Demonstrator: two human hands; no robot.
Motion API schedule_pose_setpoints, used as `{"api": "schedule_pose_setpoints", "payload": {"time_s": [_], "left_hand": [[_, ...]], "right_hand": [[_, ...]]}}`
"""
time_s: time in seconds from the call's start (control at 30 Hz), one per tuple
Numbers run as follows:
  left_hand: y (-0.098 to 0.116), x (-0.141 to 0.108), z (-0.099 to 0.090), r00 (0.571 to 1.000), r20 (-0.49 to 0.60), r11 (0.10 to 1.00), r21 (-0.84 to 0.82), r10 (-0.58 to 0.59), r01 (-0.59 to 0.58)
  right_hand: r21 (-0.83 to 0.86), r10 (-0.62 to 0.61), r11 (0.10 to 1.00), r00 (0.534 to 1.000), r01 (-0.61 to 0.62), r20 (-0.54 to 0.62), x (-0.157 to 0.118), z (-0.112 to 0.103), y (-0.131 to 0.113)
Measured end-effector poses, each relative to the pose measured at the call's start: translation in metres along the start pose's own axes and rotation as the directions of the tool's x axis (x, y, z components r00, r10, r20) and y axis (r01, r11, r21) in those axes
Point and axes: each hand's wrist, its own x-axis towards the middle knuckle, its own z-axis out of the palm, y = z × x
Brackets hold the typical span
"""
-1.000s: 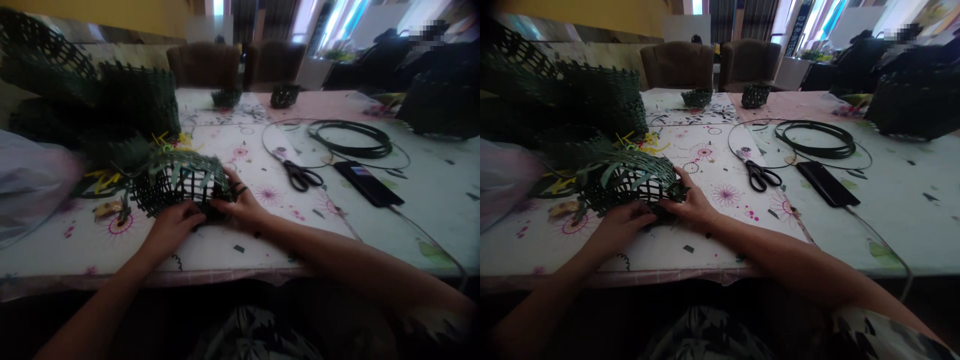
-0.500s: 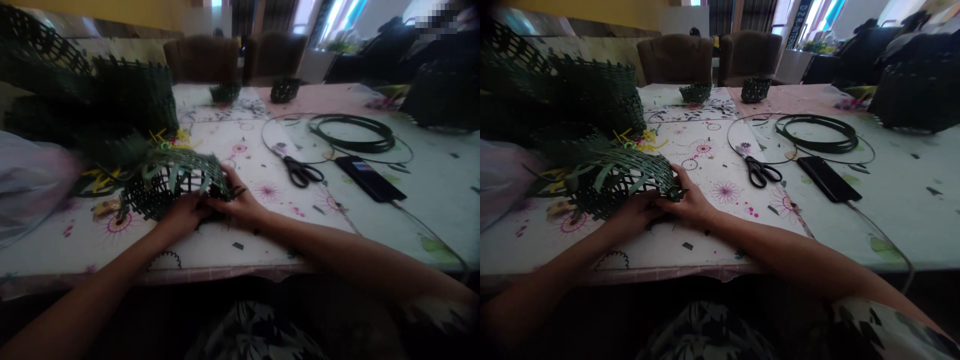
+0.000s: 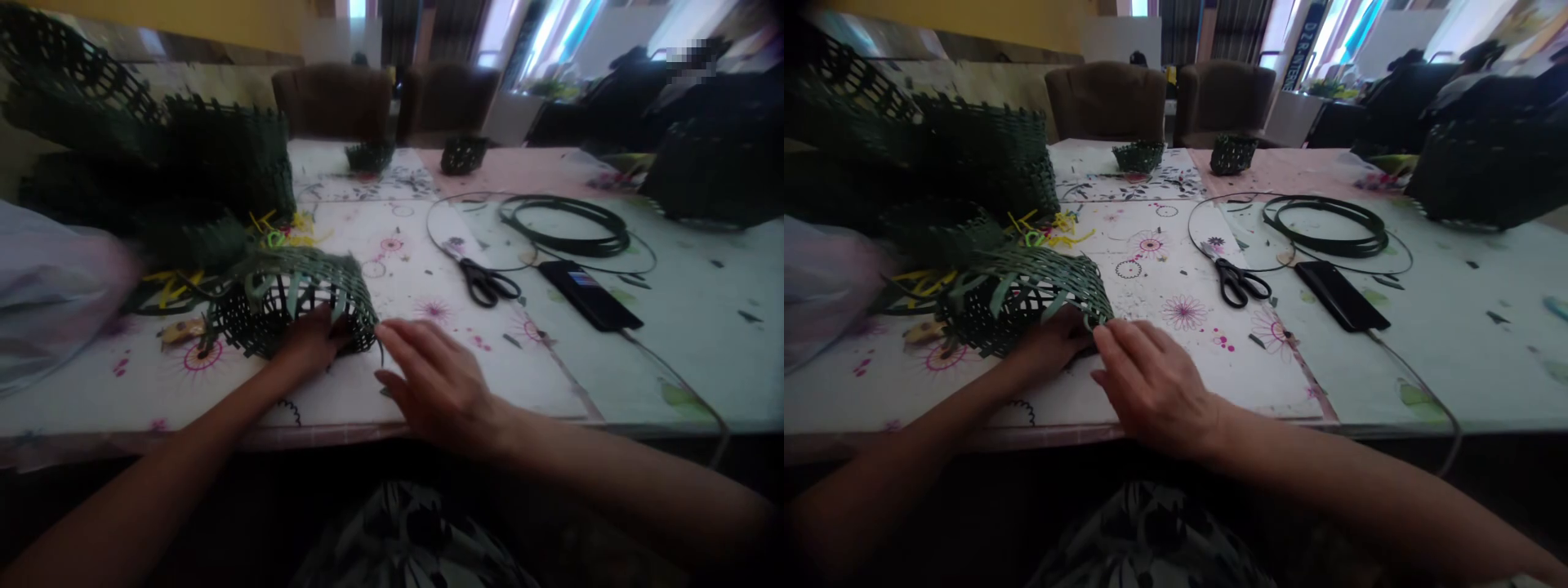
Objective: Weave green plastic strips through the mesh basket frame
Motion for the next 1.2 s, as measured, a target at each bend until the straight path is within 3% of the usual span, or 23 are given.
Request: {"api": "schedule_pose_setpoints", "payload": {"time_s": [0.07, 0.13, 0.2, 0.27, 0.37, 0.47, 0.67, 0.9, 1.2], "left_hand": [[0.0, 0.001, 0.0, 1.0, 0.003, 1.0, 0.015, 0.011, -0.011], [-0.001, 0.004, 0.0, 0.998, 0.024, 0.996, 0.062, 0.065, -0.067], [-0.004, 0.007, 0.0, 0.995, 0.033, 0.992, 0.082, 0.091, -0.094], [-0.007, 0.01, 0.0, 0.995, 0.042, 0.993, 0.068, 0.091, -0.094], [-0.012, 0.014, 0.001, 0.993, 0.062, 0.994, 0.029, 0.104, -0.106], [-0.015, 0.017, 0.001, 0.992, 0.075, 0.995, -0.012, 0.101, -0.101], [-0.021, 0.018, 0.004, 0.992, 0.068, 0.994, -0.054, 0.103, -0.1], [-0.019, 0.017, -0.001, 0.987, 0.095, 0.988, -0.098, 0.127, -0.118], [-0.013, 0.013, -0.011, 0.99, 0.116, 0.996, 0.004, 0.083, -0.084]], "right_hand": [[-0.084, -0.179, 0.98, 0.984, 0.179, 0.0, -0.015, -0.004, -0.017], [-0.211, -0.348, 0.912, 0.936, 0.351, 0.051, -0.025, 0.0, -0.029], [-0.281, -0.384, 0.865, 0.909, 0.415, 0.159, -0.027, 0.012, -0.034], [-0.307, -0.242, 0.899, 0.939, 0.312, 0.244, -0.024, 0.03, -0.031], [-0.309, -0.116, 0.915, 0.903, 0.259, 0.413, -0.016, 0.055, -0.019], [-0.325, -0.032, 0.92, 0.87, 0.218, 0.491, -0.014, 0.067, -0.01], [-0.313, 0.02, 0.938, 0.875, 0.151, 0.484, -0.013, 0.071, -0.009], [-0.277, 0.176, 0.96, 0.86, -0.042, 0.479, -0.002, 0.067, -0.007], [-0.286, 0.187, 0.956, 0.89, -0.068, 0.416, -0.01, 0.073, -0.004]]}}
